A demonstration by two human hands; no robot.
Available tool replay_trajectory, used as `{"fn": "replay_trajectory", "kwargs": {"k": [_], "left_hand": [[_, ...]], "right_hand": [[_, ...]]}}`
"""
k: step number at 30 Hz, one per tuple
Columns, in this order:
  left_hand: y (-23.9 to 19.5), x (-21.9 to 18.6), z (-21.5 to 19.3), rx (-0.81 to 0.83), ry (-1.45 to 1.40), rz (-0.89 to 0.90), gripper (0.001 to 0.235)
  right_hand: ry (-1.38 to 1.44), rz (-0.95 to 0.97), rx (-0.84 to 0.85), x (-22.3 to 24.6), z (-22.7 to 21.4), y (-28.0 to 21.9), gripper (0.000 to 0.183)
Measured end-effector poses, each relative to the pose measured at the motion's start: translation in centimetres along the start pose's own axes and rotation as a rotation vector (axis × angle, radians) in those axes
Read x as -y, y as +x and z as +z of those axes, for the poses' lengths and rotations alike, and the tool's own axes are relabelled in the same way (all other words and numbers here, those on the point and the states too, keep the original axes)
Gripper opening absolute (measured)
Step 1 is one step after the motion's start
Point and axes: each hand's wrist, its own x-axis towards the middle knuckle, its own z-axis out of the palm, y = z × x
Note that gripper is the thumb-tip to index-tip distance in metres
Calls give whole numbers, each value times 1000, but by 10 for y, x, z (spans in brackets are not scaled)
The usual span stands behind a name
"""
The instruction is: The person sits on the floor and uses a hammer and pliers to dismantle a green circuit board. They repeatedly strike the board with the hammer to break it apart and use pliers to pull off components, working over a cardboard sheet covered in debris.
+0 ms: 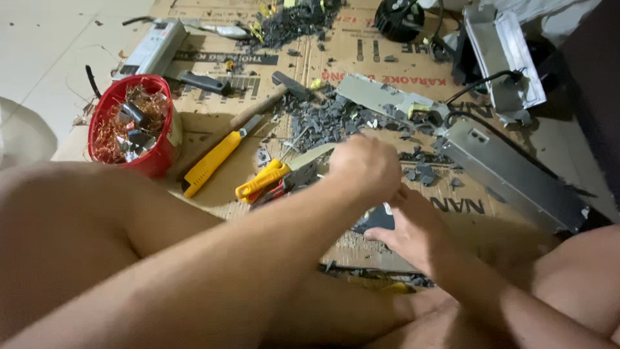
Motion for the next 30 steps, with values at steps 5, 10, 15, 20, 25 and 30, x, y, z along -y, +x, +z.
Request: {"fn": "replay_trajectory", "kwargs": {"k": [5,10,15,20,25,30], "left_hand": [[-29,-11,-20,46,-64,-130,33],[-93,-14,-33,33,-208,-260,23],[-55,4,59,-695,3,-189,13],[18,55,-28,264,-203,-44,23],[37,48,-83,980,-47,0,31],[41,49,-78,893,-120,8,42]], "right_hand": [[61,-16,-15,-27,31,15,50],[84,-151,-97,-47,51,24,36],[33,-117,-141,-12,24,0,38],[-12,-123,-58,-23,22,10,65],[46,-122,-86,-36,27,14,69],[170,-63,-24,-5,-2,-1,58]]}}
